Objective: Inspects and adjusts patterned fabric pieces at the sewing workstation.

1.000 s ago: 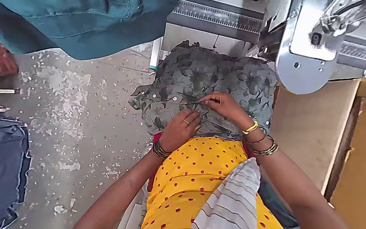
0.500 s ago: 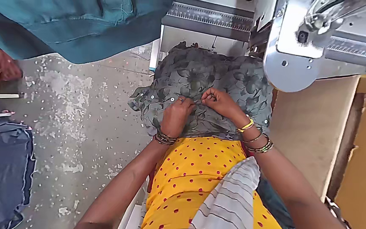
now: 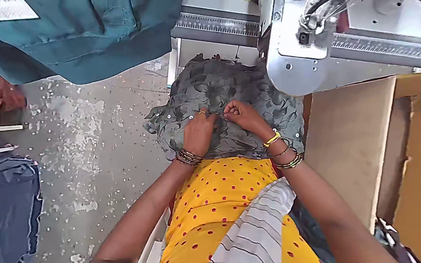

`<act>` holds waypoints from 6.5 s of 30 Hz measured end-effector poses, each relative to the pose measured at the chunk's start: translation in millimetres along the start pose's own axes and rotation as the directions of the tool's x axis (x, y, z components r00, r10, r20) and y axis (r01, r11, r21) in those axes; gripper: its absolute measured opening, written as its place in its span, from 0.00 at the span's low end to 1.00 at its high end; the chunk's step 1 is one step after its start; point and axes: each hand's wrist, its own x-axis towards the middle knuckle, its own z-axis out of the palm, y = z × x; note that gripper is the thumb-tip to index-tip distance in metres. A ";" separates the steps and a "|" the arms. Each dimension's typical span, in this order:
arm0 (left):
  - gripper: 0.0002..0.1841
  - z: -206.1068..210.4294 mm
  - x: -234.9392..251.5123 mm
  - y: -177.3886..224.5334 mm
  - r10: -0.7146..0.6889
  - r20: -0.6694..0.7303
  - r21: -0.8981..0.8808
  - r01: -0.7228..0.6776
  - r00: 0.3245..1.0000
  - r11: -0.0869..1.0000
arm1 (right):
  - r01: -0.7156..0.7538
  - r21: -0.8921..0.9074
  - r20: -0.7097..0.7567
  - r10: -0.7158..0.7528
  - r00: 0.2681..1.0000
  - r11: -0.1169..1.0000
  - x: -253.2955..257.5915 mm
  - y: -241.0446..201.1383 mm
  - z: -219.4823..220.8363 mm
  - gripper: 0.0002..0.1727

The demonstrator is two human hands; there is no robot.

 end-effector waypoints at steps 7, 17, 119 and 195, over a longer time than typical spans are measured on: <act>0.13 -19.7 19.8 -0.6 0.040 0.196 -0.038 -0.033 0.980 0.999 | 0.007 0.045 0.017 -0.007 1.000 0.999 5.2 5.9 0.2 0.11; 0.09 -28.9 27.5 -17.5 0.243 0.230 -0.073 -0.232 0.942 0.970 | 0.045 0.067 0.011 -0.046 0.999 0.997 2.7 9.6 1.1 0.12; 0.13 -102.6 -5.8 27.8 0.434 0.186 -0.455 -0.314 0.882 0.833 | 0.222 0.125 0.146 -0.239 0.960 0.967 -81.3 -45.5 -49.0 0.19; 0.17 -174.3 55.2 70.1 0.123 -0.232 -0.895 -0.262 0.965 0.361 | 0.466 0.410 -0.600 -0.153 0.785 0.784 -78.3 -110.6 -117.7 0.15</act>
